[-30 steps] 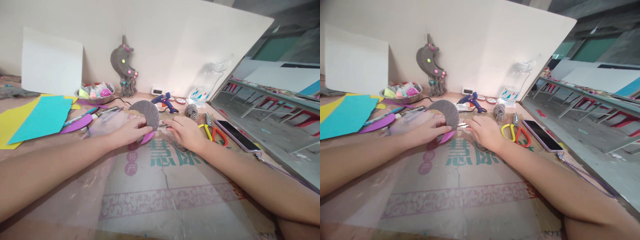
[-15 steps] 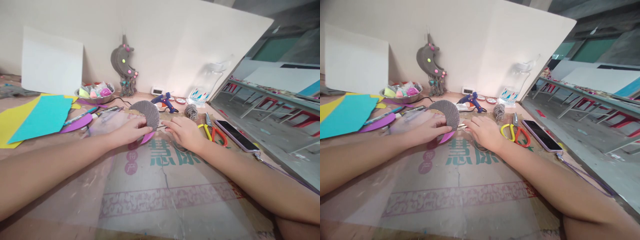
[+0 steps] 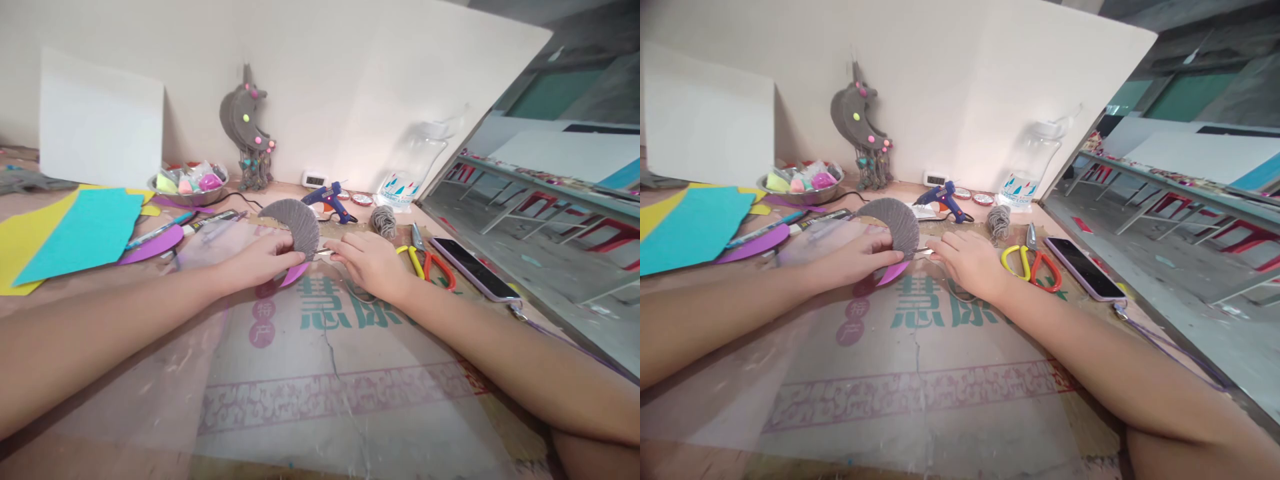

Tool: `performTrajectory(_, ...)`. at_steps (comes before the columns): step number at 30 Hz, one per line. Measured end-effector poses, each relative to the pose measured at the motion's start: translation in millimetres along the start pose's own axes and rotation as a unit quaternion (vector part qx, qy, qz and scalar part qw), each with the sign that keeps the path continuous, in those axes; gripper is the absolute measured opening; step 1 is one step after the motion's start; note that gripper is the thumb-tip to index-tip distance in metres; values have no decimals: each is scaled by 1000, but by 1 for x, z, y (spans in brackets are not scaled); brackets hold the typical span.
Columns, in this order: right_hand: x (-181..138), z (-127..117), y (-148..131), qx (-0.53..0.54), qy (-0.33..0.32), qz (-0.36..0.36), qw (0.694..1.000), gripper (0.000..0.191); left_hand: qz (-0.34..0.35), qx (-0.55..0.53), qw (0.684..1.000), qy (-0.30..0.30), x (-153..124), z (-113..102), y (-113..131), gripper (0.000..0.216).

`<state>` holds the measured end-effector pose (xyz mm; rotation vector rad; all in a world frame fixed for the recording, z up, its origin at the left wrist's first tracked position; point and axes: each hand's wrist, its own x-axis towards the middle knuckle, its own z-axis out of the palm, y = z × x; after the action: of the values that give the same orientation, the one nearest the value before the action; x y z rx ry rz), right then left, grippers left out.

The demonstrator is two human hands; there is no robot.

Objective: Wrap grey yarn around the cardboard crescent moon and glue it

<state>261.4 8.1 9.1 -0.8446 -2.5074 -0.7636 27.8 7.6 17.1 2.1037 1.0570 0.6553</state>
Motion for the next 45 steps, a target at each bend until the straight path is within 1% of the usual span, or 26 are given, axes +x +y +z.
performTrajectory(9, -1, -1, 1, 31, 20, 5, 999, 33, -4, -17, 1000, 7, 0, 0, 0, 22)
performTrajectory(20, 0, 0, 1, 13, 22, -5, 1000, 30, -9, 3, 1000, 25, -2, 0, 8, 25)
performTrajectory(24, 1, 0, 0, 14, 17, -3, 1000, 30, -7, 3, 1000, 18, -1, -1, 9, 20)
performTrajectory(30, 1, 0, 1, 20, 6, -3, 1000, 31, 4, -4, 1000, 3, 0, -1, 4, 18)
performTrajectory(32, 0, 1, 1, 21, 6, -3, 1000, 31, 14, -5, 1000, -4, 0, -1, 4, 18)
performTrajectory(36, 0, 1, 1, 25, 10, -7, 1000, 31, 9, -4, 1000, -8, -1, -2, 4, 18)
performTrajectory(45, 0, 1, 3, 21, 12, -18, 1000, 31, 24, 0, 1000, -14, 0, -1, 0, 18)
